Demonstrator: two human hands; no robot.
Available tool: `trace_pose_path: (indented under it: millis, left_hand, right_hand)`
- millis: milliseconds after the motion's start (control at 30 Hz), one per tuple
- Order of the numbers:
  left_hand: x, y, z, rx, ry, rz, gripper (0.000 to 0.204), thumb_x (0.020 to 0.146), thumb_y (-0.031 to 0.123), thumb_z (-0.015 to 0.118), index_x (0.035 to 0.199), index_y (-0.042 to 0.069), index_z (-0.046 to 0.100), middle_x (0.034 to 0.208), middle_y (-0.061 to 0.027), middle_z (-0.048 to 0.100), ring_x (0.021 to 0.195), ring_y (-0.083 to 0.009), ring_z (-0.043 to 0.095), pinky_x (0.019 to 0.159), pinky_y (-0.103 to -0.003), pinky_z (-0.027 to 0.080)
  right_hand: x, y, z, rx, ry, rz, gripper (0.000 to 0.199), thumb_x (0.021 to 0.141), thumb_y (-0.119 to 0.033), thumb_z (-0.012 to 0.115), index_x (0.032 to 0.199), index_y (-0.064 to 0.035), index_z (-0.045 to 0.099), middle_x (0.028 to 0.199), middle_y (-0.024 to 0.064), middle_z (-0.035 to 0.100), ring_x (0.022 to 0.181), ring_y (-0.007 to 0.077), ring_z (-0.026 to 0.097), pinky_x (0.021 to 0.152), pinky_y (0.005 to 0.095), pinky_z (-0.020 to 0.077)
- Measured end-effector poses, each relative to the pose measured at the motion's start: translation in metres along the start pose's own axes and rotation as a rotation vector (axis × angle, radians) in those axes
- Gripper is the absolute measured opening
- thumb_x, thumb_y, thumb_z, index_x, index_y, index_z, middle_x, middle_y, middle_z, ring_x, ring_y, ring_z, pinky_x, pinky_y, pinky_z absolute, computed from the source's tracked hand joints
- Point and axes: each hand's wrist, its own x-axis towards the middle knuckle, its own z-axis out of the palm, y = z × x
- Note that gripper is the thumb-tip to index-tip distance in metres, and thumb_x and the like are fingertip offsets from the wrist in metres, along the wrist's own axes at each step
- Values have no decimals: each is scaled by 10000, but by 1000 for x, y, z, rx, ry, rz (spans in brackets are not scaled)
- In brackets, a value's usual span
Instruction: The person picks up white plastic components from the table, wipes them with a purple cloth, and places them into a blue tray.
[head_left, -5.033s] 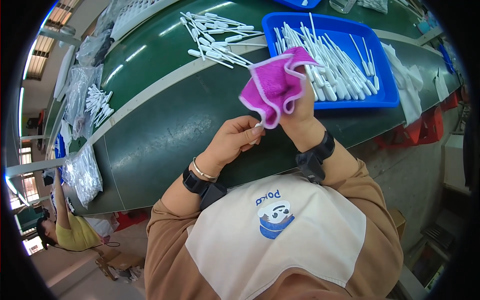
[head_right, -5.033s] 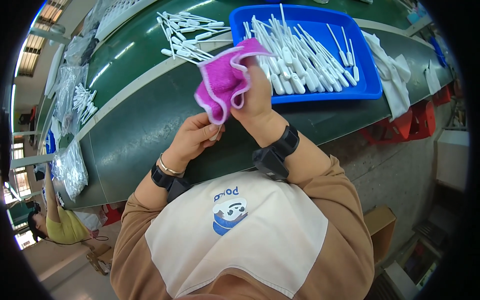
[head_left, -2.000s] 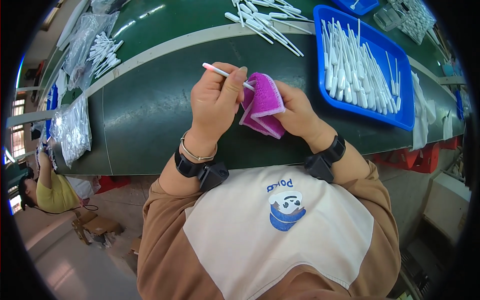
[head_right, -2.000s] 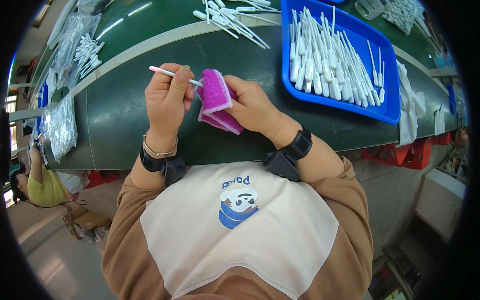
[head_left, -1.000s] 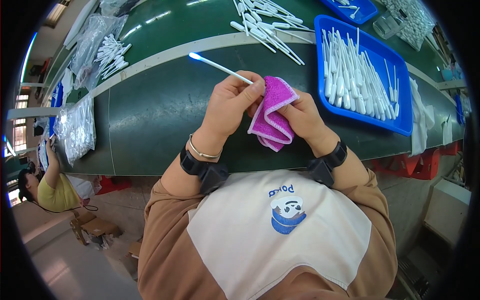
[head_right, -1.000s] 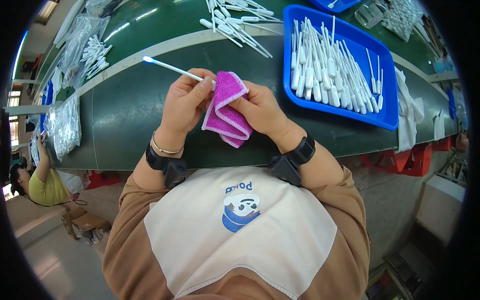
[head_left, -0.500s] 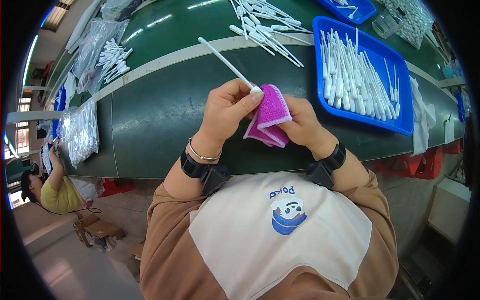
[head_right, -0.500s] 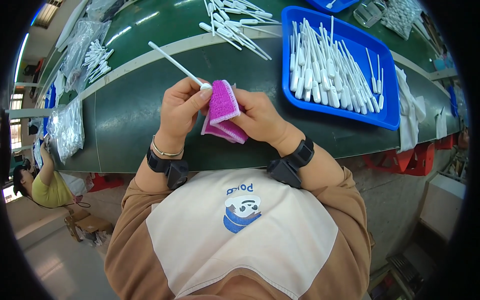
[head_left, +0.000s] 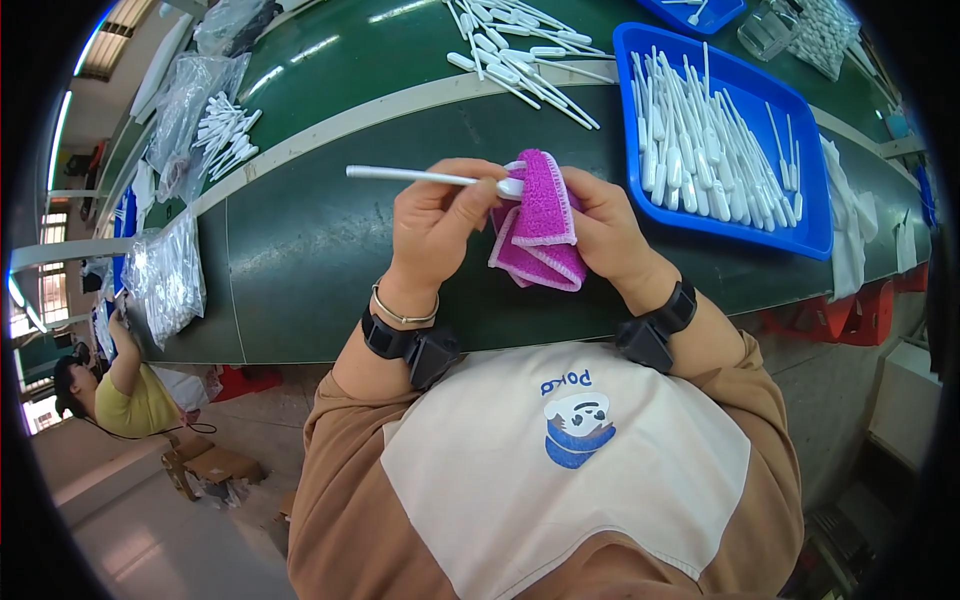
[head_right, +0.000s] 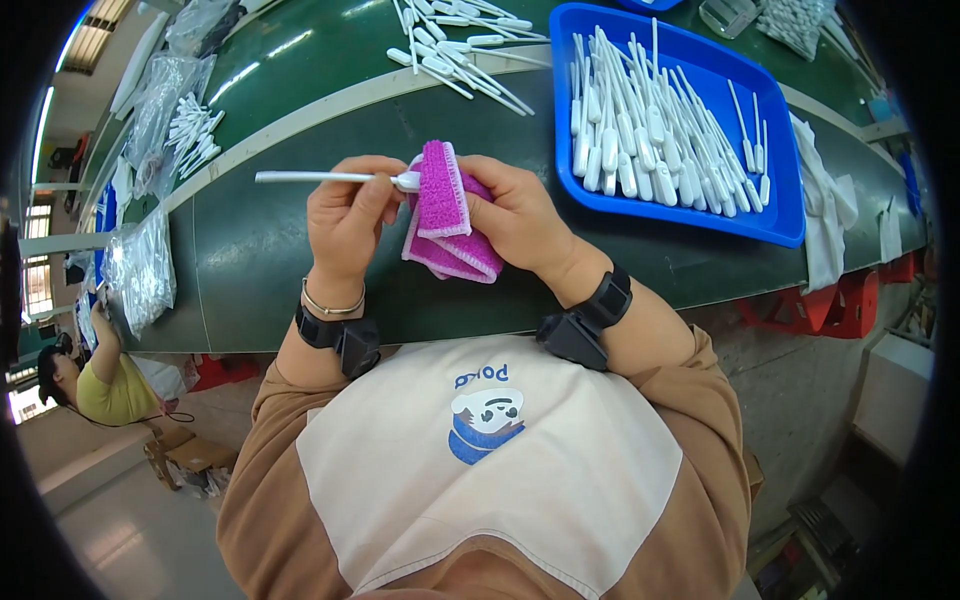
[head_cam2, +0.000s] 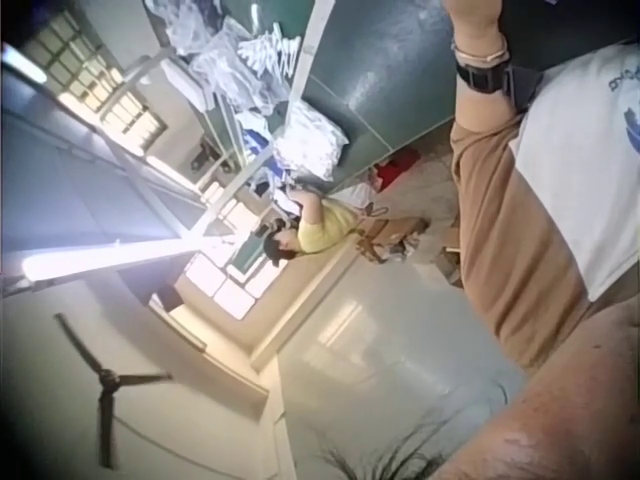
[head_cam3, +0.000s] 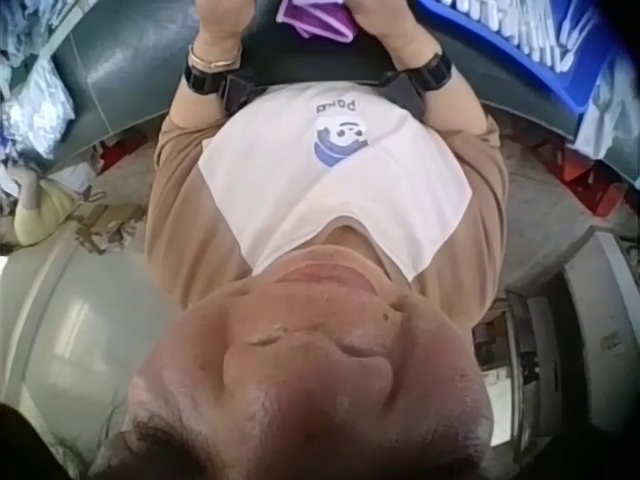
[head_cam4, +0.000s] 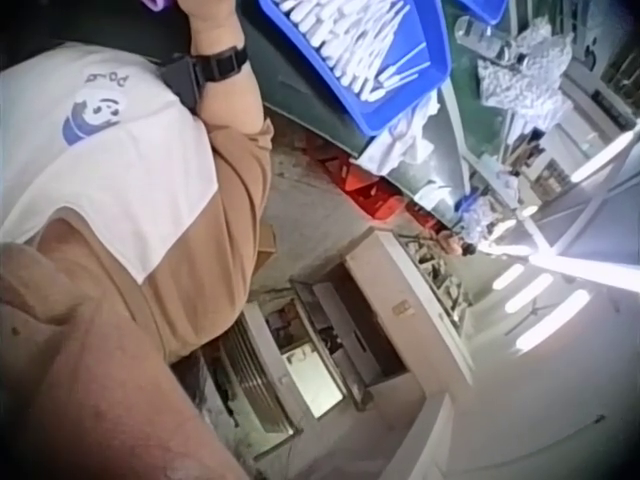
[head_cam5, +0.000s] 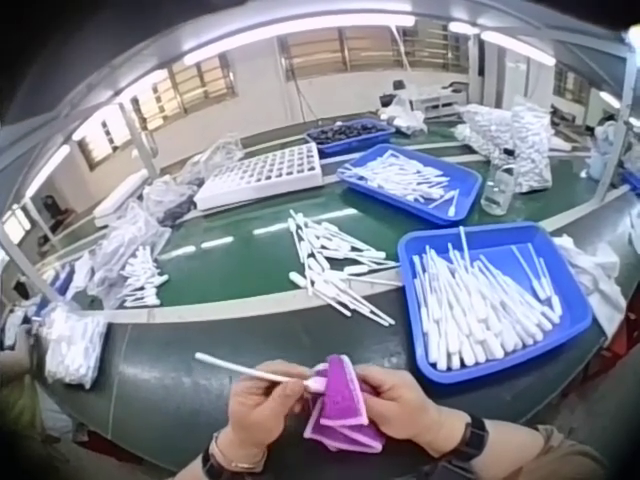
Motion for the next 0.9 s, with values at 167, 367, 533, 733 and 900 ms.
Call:
trace_pose_path:
  millis: [167,367,533,733,900]
  left_hand:
    - [2,-5,-9,-257,104,5,112,825,39,509,920,-13,538,756,-55,550,616,-87,491,542,-188,407]
    - [1,-5,0,-92,177,-11,74,828,37,490,870,-10,529,744,-66,539,607,-102,489,540,-206,405]
    - [-4,-13,29,412,41,59,46,812,16,487,822,-15,520,722,-81,527,603,-122,488,545,-233,404]
    - [2,-22,37,459,61,474,47,805,-1,480,850,-6,492,713,-89,523,602,-144,492,532,-234,401]
    - [62,14,78,-113,139,199,111,837,81,476,911,-3,470,732,-74,539,559,-118,516,500,-216,413]
  right_hand:
    - [1,-7,-1,222,88,52,282,835,-91,487,1108,-22,497,982,65,573,848,125,553,744,241,450]
    - [4,-6,8,226,196,-9,294,833,-93,481,1119,-21,479,989,79,560,902,150,538,784,258,433]
    - [4,11,13,-186,219,-129,250,866,-128,428,1085,-27,493,969,70,570,865,144,548,751,246,433]
    - [-2,-7,4,504,215,68,234,867,-107,387,1047,-18,508,961,88,565,873,155,552,749,269,448]
    - [1,-7,-8,828,174,219,204,852,-109,418,995,-13,528,967,99,565,856,172,571,707,272,473]
